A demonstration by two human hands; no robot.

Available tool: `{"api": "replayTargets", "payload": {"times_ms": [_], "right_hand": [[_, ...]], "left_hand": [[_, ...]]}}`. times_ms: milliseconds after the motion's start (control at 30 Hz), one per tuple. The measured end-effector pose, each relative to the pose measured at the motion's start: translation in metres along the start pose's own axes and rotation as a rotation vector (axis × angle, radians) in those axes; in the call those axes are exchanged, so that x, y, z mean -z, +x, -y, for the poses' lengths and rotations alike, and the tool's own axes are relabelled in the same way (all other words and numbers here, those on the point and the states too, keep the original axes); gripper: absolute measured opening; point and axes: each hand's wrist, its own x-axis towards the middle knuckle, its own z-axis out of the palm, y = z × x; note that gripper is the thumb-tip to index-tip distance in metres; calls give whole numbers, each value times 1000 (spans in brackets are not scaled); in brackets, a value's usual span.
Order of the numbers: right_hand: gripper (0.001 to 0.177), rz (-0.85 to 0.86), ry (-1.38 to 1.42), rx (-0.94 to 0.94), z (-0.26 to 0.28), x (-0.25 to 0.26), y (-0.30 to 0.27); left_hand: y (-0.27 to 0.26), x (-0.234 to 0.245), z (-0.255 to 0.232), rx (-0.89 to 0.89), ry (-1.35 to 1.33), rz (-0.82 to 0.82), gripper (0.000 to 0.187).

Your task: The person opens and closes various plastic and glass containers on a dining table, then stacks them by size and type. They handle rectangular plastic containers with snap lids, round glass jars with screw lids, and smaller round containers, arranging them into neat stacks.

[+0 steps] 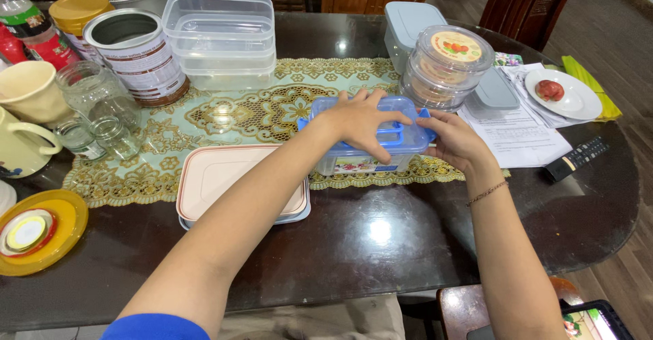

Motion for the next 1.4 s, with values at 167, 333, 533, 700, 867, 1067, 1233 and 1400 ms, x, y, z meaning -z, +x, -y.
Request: {"api": "replayTargets", "payload": {"times_ms": [167, 333, 533, 700, 867, 1067, 1233, 1400], "right_hand": [[36, -17, -17, 9, -1, 5, 2], [36, 125, 212, -2, -8, 17, 5], [39, 204, 194, -3, -14, 21, 16], [38, 133, 115, -86, -5, 21, 21], [40, 107, -76, -60, 3, 16, 27], [47, 86, -154, -79, 13, 11, 19], [51, 36, -272, -63, 21, -1, 6], [53, -28, -367, -44, 22, -8, -2]], "left_hand": [[0, -4, 1, 20, 8, -7, 116], [4, -6, 4, 54, -31, -53, 118], [6, -4, 3, 73, -67, -57, 122], [4, -1, 0, 73, -84, -92, 127], [6, -1, -2, 75, -69, -95, 127], [4, -4, 0, 56, -84, -133, 124], [10, 1, 10, 64, -149, -194, 78], [6, -1, 30, 117, -195, -443, 31]]}}
